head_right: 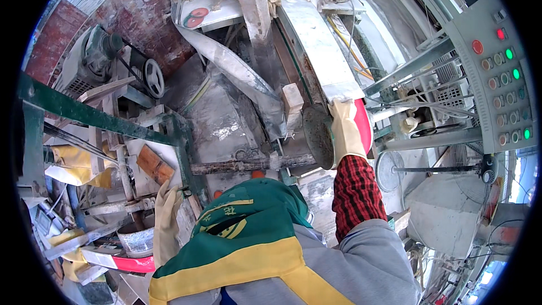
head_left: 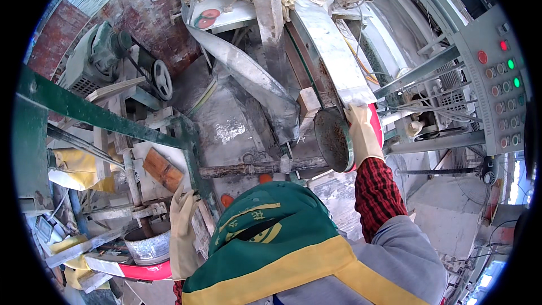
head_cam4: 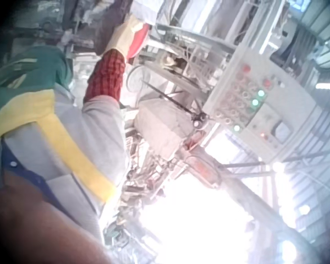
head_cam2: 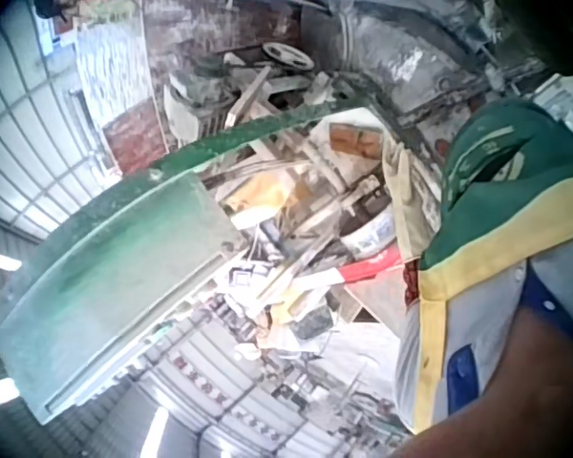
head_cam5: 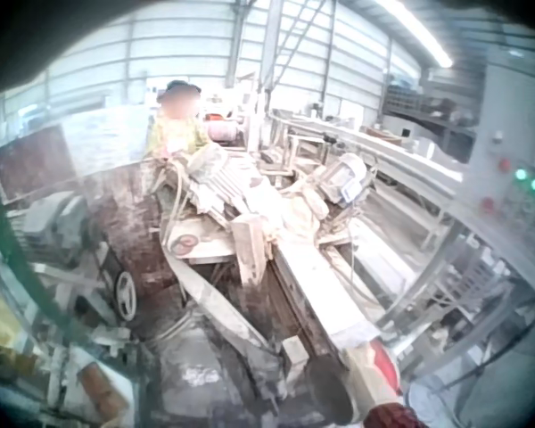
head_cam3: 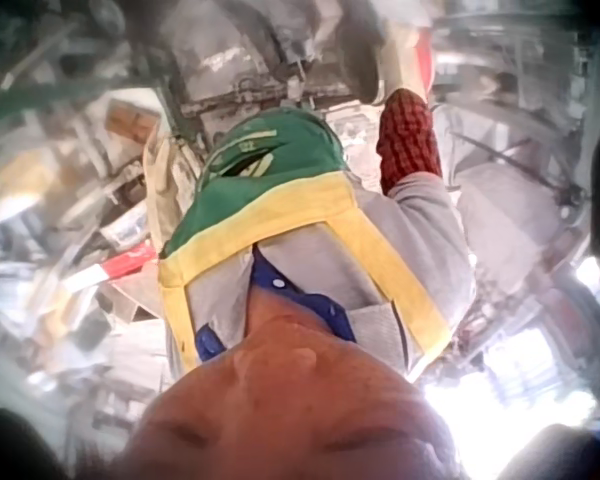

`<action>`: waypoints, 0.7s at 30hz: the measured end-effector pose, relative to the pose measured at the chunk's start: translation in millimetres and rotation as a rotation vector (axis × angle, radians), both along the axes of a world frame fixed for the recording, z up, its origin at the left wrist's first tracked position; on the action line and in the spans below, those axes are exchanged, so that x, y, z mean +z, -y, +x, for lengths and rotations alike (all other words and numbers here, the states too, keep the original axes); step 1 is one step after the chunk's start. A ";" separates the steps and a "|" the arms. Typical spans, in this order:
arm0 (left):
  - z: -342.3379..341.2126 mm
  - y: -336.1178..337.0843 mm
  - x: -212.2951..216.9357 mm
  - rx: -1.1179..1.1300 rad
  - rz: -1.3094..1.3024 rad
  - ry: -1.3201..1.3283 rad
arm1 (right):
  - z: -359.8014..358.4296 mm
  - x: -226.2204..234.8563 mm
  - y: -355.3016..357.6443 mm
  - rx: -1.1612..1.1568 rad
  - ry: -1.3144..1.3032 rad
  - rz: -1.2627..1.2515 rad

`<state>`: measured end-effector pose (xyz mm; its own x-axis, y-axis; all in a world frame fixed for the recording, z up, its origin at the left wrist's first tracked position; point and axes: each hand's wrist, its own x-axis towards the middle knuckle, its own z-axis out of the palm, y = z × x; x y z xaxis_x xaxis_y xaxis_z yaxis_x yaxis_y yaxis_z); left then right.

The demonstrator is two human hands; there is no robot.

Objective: The person repeatedly picks up small rectangular tiles from a conveyor belt, rubs their surfaces with a sanding block, and places them back onto the belt. The person also briefly interacts with a control panel.

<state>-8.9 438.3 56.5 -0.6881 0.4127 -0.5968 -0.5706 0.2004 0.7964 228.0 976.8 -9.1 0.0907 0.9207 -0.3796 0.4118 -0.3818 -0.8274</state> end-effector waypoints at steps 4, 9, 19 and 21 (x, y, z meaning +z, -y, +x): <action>-4.2 34.3 -12.5 0.093 0.042 -0.056 | 39.0 -0.9 -24.1 0.590 0.706 0.124; -18.5 111.3 -32.5 0.402 0.020 -0.194 | -10.5 73.6 41.9 0.886 1.297 0.232; -56.8 330.2 -4.1 0.879 -1.499 -0.519 | -1.3 -66.6 25.4 1.057 0.678 0.833; -60.6 351.1 7.8 0.858 -1.518 -0.432 | -34.7 -77.5 62.7 0.773 -0.435 0.147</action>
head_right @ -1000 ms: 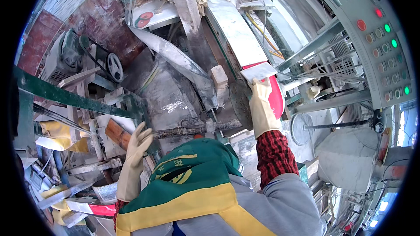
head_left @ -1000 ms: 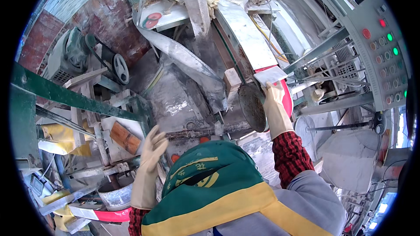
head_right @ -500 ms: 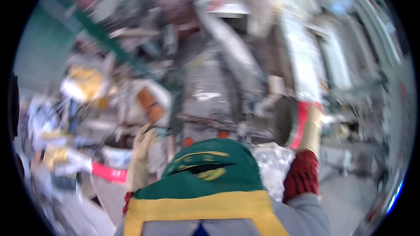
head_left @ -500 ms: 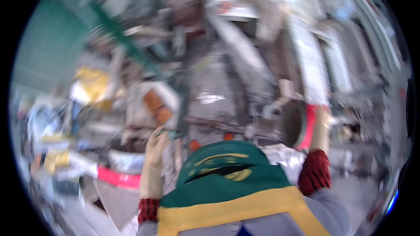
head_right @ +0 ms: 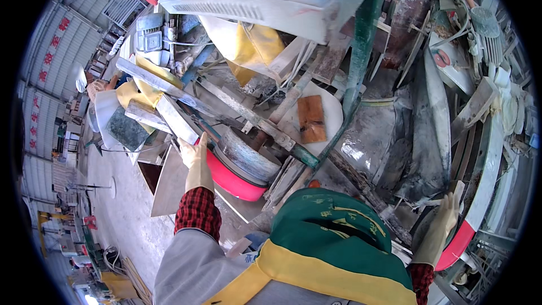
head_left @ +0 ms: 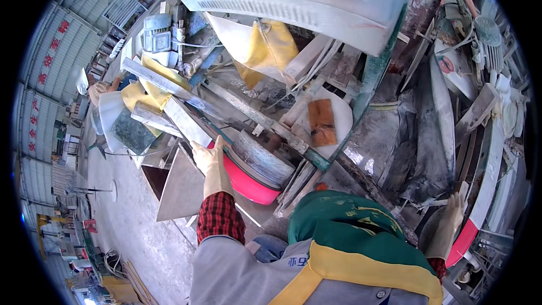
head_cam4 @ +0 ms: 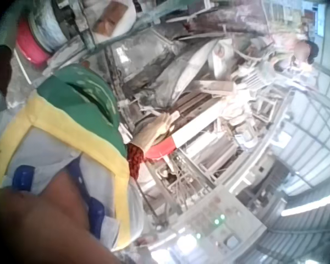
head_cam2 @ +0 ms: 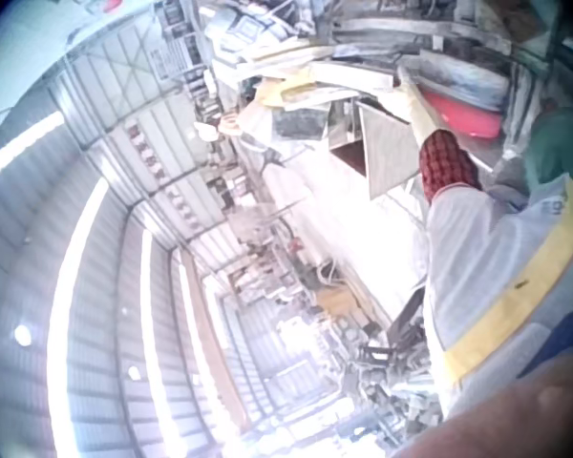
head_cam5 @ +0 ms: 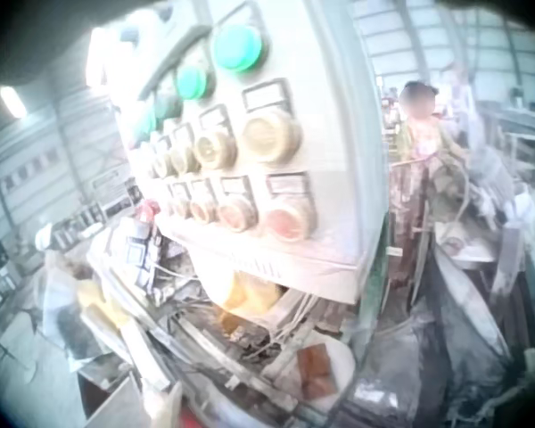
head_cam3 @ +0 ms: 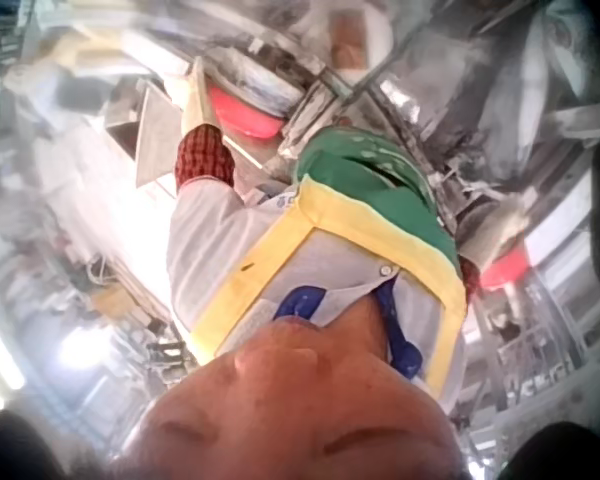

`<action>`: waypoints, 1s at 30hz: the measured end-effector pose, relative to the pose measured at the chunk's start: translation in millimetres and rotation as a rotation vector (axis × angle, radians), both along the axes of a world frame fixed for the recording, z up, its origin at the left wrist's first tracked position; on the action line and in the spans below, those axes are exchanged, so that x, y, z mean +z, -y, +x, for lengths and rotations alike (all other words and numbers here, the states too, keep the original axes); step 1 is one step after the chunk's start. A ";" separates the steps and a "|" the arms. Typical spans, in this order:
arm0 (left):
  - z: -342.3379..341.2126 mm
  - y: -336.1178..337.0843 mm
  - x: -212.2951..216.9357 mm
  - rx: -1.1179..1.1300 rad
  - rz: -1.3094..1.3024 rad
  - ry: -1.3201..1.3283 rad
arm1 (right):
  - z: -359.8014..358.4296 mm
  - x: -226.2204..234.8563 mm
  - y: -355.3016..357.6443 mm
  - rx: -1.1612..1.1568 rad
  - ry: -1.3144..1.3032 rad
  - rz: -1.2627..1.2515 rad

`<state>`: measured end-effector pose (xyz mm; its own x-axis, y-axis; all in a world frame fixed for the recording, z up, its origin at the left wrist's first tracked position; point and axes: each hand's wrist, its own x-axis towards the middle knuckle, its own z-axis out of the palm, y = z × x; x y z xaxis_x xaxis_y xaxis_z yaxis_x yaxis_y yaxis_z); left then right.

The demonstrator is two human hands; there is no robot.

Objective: The person repeatedly picks up small rectangular tiles from a conveyor belt, rubs their surfaces with a sanding block, and places them back onto the belt. The person also briefly interacts with a control panel.

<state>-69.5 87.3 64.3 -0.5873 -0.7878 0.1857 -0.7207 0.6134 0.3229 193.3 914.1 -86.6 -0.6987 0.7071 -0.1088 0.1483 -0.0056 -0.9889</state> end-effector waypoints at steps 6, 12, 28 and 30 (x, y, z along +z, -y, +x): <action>-21.0 46.5 -16.2 0.041 0.127 0.208 | -70.4 59.4 120.1 -0.051 -0.160 -0.494; -15.9 44.8 -38.5 -0.006 -0.011 0.098 | -73.0 66.7 145.4 -0.063 -0.041 -0.439; -5.3 34.8 -31.5 -0.058 -0.005 0.008 | -82.9 72.7 181.7 0.032 0.125 -0.376; -4.8 32.1 -28.2 -0.049 0.015 0.012 | -78.2 66.9 177.1 0.057 0.124 -0.392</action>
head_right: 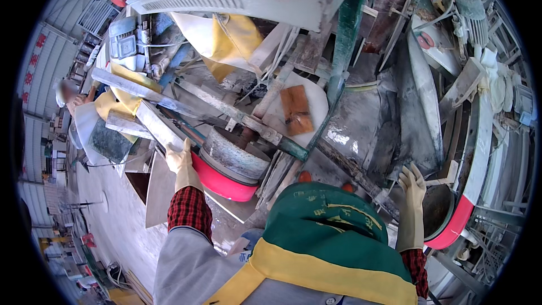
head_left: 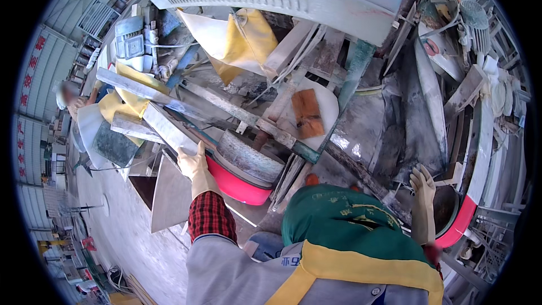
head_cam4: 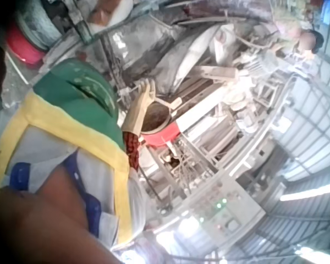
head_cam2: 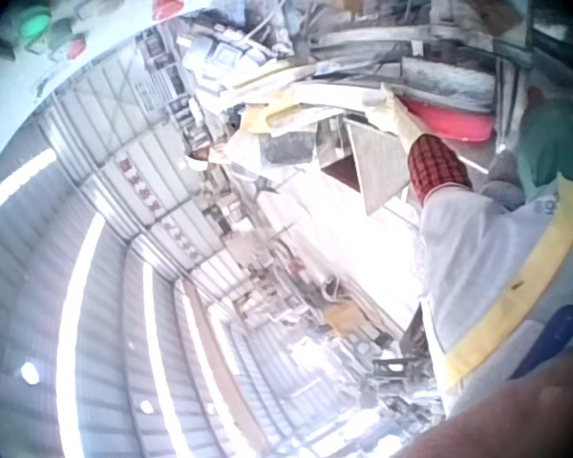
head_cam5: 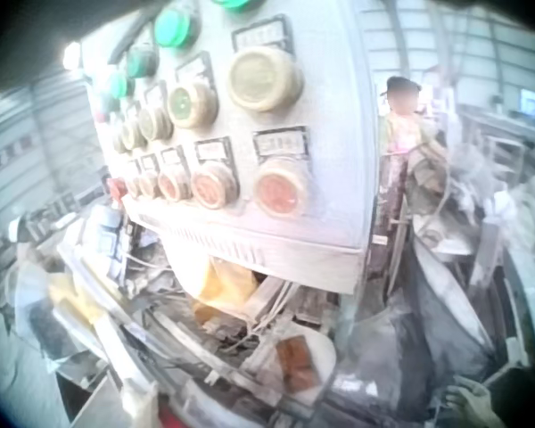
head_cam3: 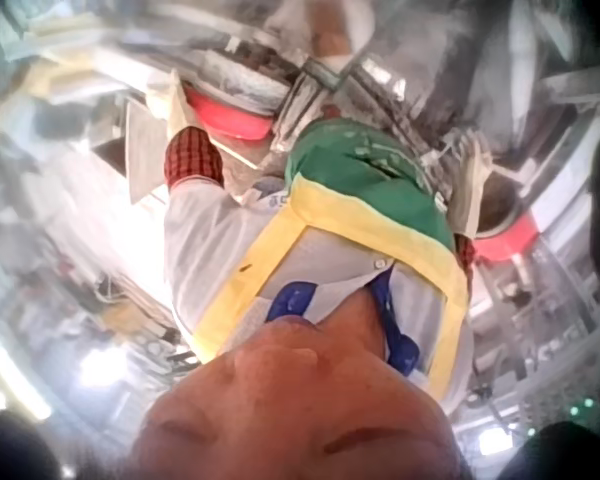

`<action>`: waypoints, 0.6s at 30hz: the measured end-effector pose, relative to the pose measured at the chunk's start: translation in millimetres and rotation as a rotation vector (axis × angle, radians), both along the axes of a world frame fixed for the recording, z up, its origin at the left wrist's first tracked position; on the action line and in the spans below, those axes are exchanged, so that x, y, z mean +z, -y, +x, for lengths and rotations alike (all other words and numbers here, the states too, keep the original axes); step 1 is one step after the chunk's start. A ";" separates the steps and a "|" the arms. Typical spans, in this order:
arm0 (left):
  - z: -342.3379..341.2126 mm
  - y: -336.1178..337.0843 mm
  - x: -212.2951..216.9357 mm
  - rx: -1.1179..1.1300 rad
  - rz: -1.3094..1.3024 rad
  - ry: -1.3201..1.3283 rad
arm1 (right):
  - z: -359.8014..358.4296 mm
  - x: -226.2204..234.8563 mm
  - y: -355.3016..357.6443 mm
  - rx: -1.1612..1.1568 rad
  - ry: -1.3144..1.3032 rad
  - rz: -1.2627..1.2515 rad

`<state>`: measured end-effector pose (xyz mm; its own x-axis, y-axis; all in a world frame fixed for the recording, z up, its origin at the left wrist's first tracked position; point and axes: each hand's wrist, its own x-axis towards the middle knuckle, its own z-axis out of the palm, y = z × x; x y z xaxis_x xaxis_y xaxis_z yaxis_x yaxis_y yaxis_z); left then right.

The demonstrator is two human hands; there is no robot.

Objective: The person repeatedly picks up small rectangular tiles from a conveyor belt, rubs their surfaces with a sanding block, and places them back onto the belt. The person also briefly interacts with a control panel.

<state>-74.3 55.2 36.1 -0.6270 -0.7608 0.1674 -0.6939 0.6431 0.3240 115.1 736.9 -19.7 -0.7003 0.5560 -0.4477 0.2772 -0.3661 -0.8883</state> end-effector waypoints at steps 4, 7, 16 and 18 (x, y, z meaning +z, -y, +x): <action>0.0 1.7 -6.2 0.026 -0.030 -0.005 | 8.5 -16.8 -11.3 0.059 -0.054 -0.037; 2.7 -2.3 -1.3 0.035 0.039 -0.002 | 5.9 -19.9 -11.3 0.026 -0.016 -0.068; 66.6 -33.6 -19.6 -0.042 0.323 -0.392 | -14.4 -11.4 6.7 0.154 0.013 -0.027; 88.8 -44.2 -16.4 -0.021 0.422 -0.401 | -20.3 -6.5 14.9 0.199 0.019 -0.017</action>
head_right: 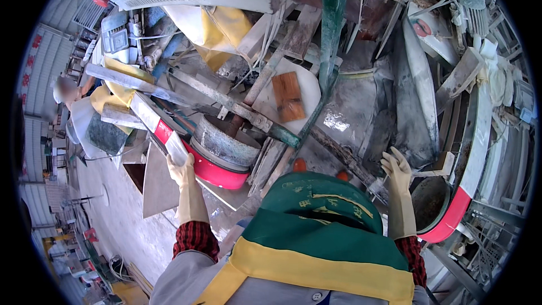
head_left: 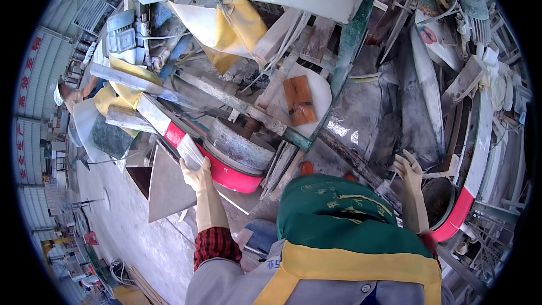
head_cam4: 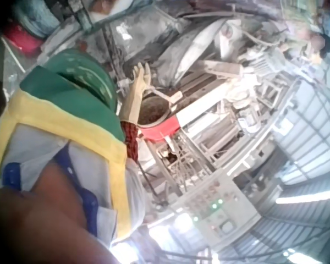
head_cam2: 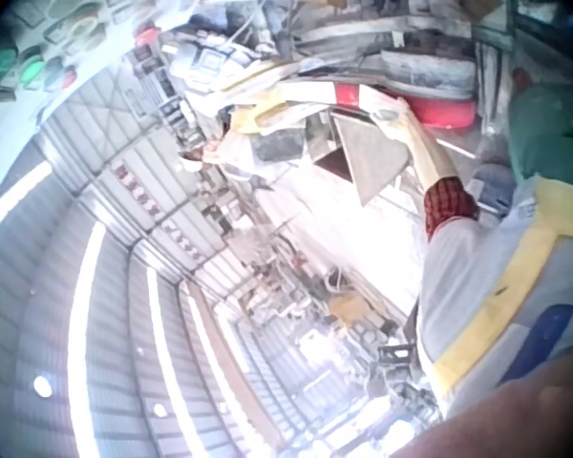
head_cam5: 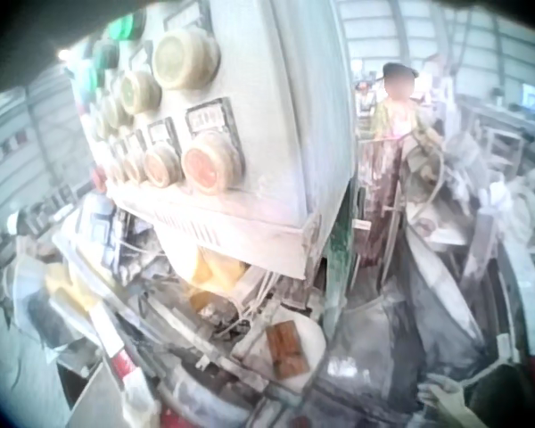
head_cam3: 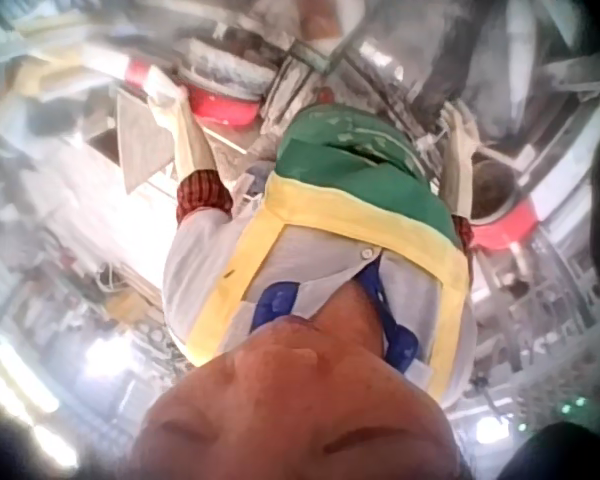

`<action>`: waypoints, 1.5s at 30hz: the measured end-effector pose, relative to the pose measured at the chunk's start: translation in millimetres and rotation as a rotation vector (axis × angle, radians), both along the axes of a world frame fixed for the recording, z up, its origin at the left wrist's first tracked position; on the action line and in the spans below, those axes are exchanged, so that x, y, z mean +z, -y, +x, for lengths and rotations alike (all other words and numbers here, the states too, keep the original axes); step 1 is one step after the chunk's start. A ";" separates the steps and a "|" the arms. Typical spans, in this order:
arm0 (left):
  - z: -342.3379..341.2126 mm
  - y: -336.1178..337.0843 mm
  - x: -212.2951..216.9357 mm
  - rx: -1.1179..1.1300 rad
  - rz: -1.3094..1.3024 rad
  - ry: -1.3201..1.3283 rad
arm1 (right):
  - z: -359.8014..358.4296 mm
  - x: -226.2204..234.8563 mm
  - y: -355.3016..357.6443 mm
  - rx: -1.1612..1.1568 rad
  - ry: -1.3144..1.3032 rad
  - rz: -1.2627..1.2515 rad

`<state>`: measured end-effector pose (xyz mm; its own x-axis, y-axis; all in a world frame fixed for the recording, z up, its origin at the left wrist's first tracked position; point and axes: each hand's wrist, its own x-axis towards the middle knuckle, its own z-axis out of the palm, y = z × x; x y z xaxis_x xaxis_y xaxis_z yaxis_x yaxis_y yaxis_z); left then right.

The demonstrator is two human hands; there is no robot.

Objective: The person repeatedly picks up small rectangular tiles from a conveyor belt, rubs their surfaces with a sanding block, and places them back onto the belt. The person also briefly interacts with a control panel.

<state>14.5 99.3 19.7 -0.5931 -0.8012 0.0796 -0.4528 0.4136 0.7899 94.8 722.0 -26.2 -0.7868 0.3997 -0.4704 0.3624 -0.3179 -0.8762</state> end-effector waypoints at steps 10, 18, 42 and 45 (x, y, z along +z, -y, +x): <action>19.0 -193.4 64.0 -0.756 0.408 -0.142 | -71.7 71.7 123.3 0.634 -0.135 -0.186; -14.6 -338.7 100.1 -1.272 1.043 -0.051 | -72.6 126.9 113.3 0.271 -0.496 -0.181; -8.4 -473.6 119.3 -1.556 1.414 0.409 | 55.2 167.2 8.7 0.041 -0.137 0.050; -4.5 -483.6 135.2 -1.813 1.226 0.488 | 64.8 165.9 -1.8 0.006 -0.267 -0.126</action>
<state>10.1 582.9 154.9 -0.3413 0.9157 -0.2123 -0.4568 0.0359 0.8889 159.6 723.8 139.7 -0.8916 0.3464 -0.2917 0.1260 -0.4290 -0.8945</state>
